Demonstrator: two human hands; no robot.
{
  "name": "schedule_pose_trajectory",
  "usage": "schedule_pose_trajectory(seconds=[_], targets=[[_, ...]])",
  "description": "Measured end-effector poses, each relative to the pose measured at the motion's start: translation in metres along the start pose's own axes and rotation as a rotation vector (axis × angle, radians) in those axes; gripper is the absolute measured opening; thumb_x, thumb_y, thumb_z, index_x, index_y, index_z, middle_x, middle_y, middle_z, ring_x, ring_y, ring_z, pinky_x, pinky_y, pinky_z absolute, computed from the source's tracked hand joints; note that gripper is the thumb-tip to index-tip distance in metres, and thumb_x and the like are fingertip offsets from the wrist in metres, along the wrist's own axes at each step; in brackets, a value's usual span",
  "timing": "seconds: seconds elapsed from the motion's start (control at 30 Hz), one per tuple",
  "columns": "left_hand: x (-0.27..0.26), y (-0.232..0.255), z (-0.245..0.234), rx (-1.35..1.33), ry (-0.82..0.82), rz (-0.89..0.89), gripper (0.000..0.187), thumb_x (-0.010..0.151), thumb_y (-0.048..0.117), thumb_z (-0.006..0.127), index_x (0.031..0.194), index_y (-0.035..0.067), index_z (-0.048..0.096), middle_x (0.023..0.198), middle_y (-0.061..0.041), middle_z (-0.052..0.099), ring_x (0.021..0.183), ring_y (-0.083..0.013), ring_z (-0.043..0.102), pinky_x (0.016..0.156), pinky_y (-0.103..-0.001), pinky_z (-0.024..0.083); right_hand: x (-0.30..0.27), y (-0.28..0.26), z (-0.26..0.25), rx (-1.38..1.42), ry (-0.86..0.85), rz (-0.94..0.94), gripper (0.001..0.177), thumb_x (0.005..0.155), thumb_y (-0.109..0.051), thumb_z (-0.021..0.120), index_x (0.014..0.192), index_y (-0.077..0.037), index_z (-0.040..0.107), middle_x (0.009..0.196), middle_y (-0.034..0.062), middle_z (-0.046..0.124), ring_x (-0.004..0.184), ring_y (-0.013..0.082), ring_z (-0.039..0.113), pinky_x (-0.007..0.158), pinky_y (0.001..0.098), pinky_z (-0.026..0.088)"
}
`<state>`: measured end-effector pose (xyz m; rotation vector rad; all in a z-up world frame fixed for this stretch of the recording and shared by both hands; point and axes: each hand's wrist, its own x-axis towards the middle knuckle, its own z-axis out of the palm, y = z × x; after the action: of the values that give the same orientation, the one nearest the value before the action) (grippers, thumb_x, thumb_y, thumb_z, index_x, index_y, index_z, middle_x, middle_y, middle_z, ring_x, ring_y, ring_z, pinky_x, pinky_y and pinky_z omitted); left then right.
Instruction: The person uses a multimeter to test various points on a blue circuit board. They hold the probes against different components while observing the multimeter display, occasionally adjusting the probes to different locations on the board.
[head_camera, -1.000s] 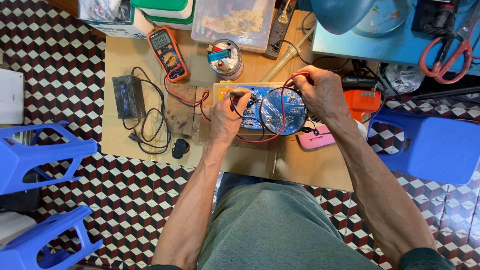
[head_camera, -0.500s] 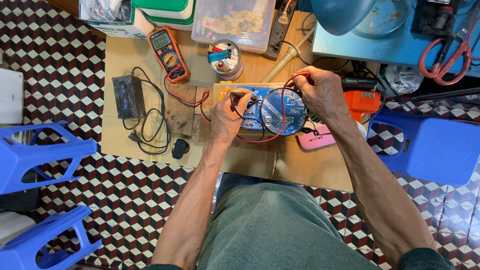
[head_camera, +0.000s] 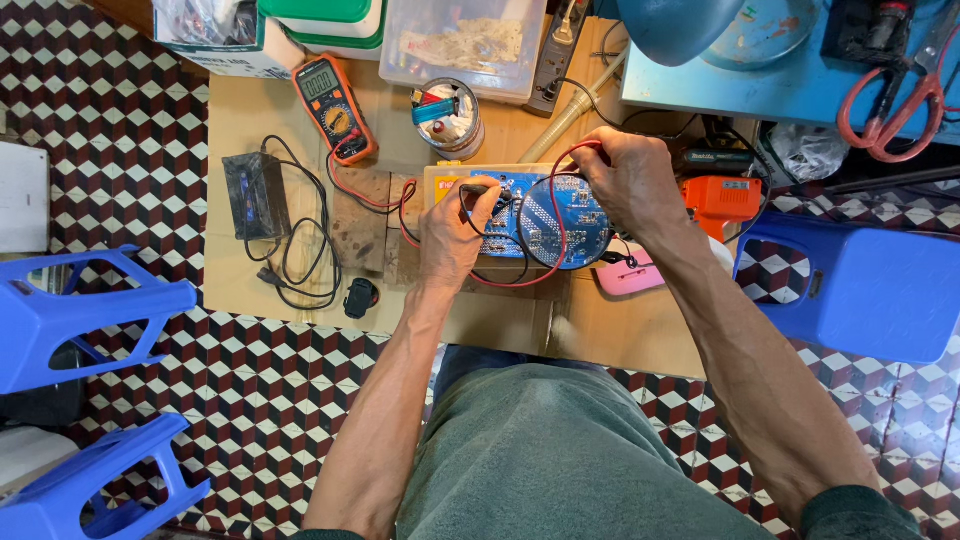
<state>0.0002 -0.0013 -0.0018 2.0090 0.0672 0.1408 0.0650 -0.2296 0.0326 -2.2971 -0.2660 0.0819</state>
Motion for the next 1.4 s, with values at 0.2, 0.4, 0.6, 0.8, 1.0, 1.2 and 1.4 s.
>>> schedule_pose_trajectory(seconds=[0.2,0.4,0.6,0.8,1.0,1.2,1.4], targets=[[-0.001,0.002,-0.001,-0.029,-0.004,-0.010,0.015,0.101,0.022,0.068,0.108,0.008,0.071,0.084,-0.003,0.072,0.073,-0.0101,0.069,0.069,-0.028,0.057,0.001,0.005,0.003,-0.038,0.026,-0.040,0.017,0.099,-0.019,0.070,0.101,-0.003,0.076,0.083,0.0173,0.074,0.073,0.0303,0.074,0.065,0.0397,0.055],[0.000,0.002,-0.002,0.010,-0.011,0.029,0.015,0.100,0.018,0.069,0.110,0.008,0.072,0.086,-0.004,0.071,0.074,-0.0099,0.069,0.070,-0.027,0.056,-0.001,0.005,0.003,-0.008,0.034,0.003,0.018,0.098,-0.020,0.070,0.101,-0.003,0.076,0.083,0.0182,0.074,0.072,0.0310,0.073,0.064,0.0407,0.055],[0.001,0.006,-0.004,0.016,-0.018,-0.032,0.016,0.099,0.019,0.071,0.111,0.008,0.074,0.080,-0.004,0.070,0.072,-0.0087,0.068,0.069,-0.027,0.055,-0.002,0.002,0.003,0.019,0.058,0.014,0.018,0.097,-0.020,0.071,0.100,-0.003,0.076,0.083,0.0188,0.074,0.072,0.0325,0.073,0.063,0.0418,0.055],[0.002,0.008,-0.002,-0.016,-0.026,-0.045,0.016,0.100,0.019,0.072,0.111,0.007,0.074,0.084,-0.002,0.072,0.075,-0.0075,0.067,0.068,-0.026,0.054,-0.002,0.005,0.006,-0.012,0.047,0.023,0.020,0.098,-0.021,0.071,0.099,-0.002,0.075,0.080,0.0216,0.071,0.071,0.0368,0.071,0.064,0.0450,0.054],[0.001,0.012,-0.005,0.024,-0.025,-0.003,0.017,0.100,0.019,0.070,0.112,0.008,0.073,0.083,-0.003,0.072,0.075,-0.0080,0.070,0.069,-0.026,0.055,-0.004,0.001,0.003,0.000,0.069,-0.027,0.018,0.097,-0.019,0.070,0.099,-0.002,0.075,0.084,0.0214,0.072,0.074,0.0374,0.071,0.065,0.0454,0.054],[-0.002,0.001,0.000,0.005,0.017,-0.064,0.015,0.100,0.021,0.070,0.110,0.011,0.073,0.081,-0.006,0.071,0.072,-0.0118,0.070,0.068,-0.029,0.056,-0.004,-0.003,-0.001,-0.017,0.020,-0.019,0.019,0.099,-0.020,0.069,0.103,-0.002,0.076,0.084,0.0205,0.072,0.076,0.0347,0.072,0.065,0.0418,0.054],[-0.004,-0.005,0.002,-0.102,0.017,-0.048,0.015,0.098,0.019,0.071,0.111,0.011,0.071,0.085,-0.007,0.073,0.073,-0.0132,0.070,0.067,-0.029,0.056,0.000,0.004,-0.005,-0.048,-0.022,0.012,0.021,0.102,-0.020,0.066,0.109,-0.002,0.075,0.090,0.0165,0.075,0.079,0.0239,0.075,0.068,0.0354,0.056]])
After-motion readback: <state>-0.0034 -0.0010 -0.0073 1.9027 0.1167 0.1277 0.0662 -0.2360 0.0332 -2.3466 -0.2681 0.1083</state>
